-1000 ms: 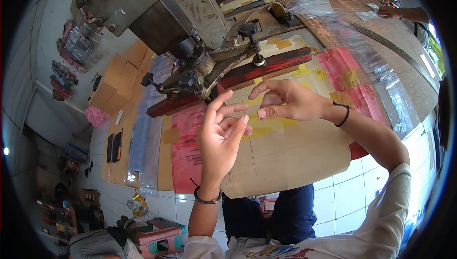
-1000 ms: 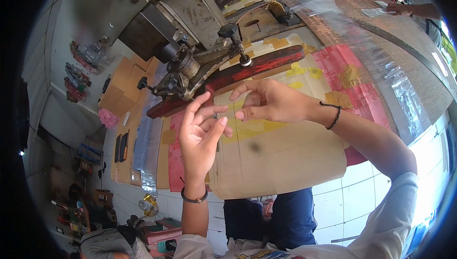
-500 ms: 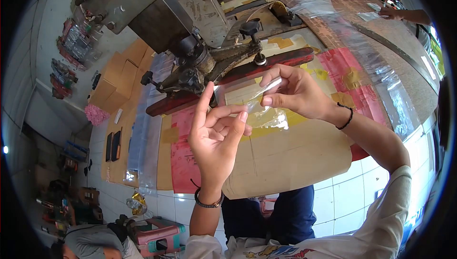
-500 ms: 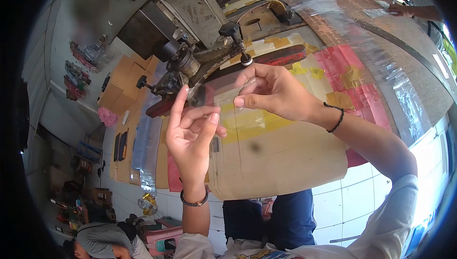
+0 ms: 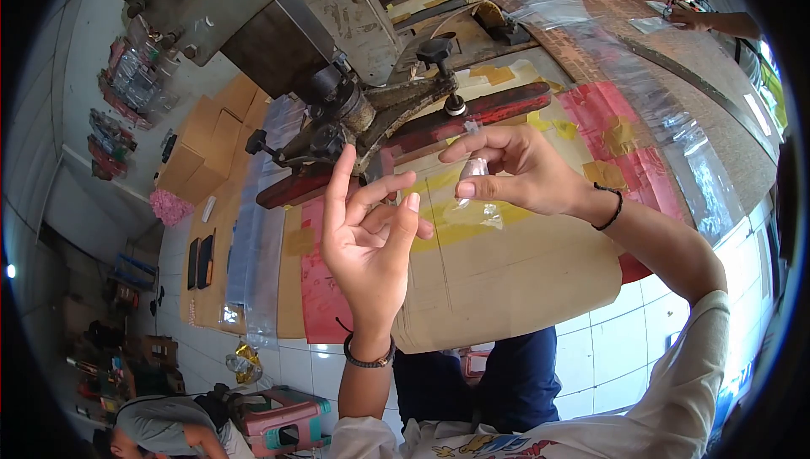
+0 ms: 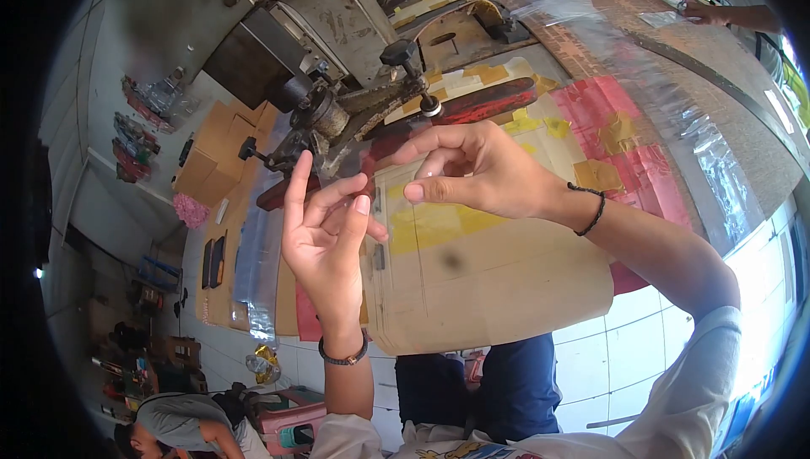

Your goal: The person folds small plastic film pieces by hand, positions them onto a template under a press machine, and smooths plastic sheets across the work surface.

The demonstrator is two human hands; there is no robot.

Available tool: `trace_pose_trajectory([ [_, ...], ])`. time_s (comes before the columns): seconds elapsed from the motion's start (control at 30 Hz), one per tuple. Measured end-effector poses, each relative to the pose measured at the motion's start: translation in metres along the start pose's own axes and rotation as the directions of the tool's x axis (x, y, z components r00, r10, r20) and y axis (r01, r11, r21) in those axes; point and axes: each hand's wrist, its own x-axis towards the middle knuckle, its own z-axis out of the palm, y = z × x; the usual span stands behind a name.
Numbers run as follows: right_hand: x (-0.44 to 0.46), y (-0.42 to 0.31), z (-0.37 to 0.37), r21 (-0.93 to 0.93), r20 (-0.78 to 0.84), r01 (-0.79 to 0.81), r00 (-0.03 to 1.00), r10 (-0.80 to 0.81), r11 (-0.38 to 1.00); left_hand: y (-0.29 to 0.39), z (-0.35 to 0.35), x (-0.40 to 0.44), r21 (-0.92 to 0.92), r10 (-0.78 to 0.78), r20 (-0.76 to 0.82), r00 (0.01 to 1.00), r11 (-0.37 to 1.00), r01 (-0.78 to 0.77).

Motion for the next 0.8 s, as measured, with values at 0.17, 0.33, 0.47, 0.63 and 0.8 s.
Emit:
trace_pose_trajectory([
  [0.17, -0.002, -0.001, 0.000, 0.041, 0.013, 0.051, 0.999, -0.051, 0.998, -0.002, -0.004, 0.000, -0.018, -0.017, 0.059, 0.998, 1.000, 0.018],
  [0.33, -0.002, 0.004, 0.000, -0.014, -0.003, 0.168, 0.986, -0.168, 0.986, -0.009, -0.019, 0.003, -0.015, 0.009, 0.179, 0.984, 1.000, -0.007],
  [0.47, -0.003, 0.000, 0.004, -0.226, 0.014, 0.237, 0.971, -0.240, 0.945, -0.011, -0.027, 0.003, -0.119, 0.008, 0.211, 0.977, 0.993, 0.017],
  [0.63, -0.003, 0.001, 0.000, -0.372, 0.078, 0.355, 0.933, -0.352, 0.858, -0.008, -0.019, 0.003, 0.038, -0.007, 0.180, 0.984, 0.999, 0.000],
  [0.8, -0.004, 0.003, -0.002, -0.333, 0.068, 0.234, 0.972, -0.224, 0.914, -0.010, -0.014, 0.004, 0.014, -0.108, 0.104, 0.989, 0.994, 0.108],
])
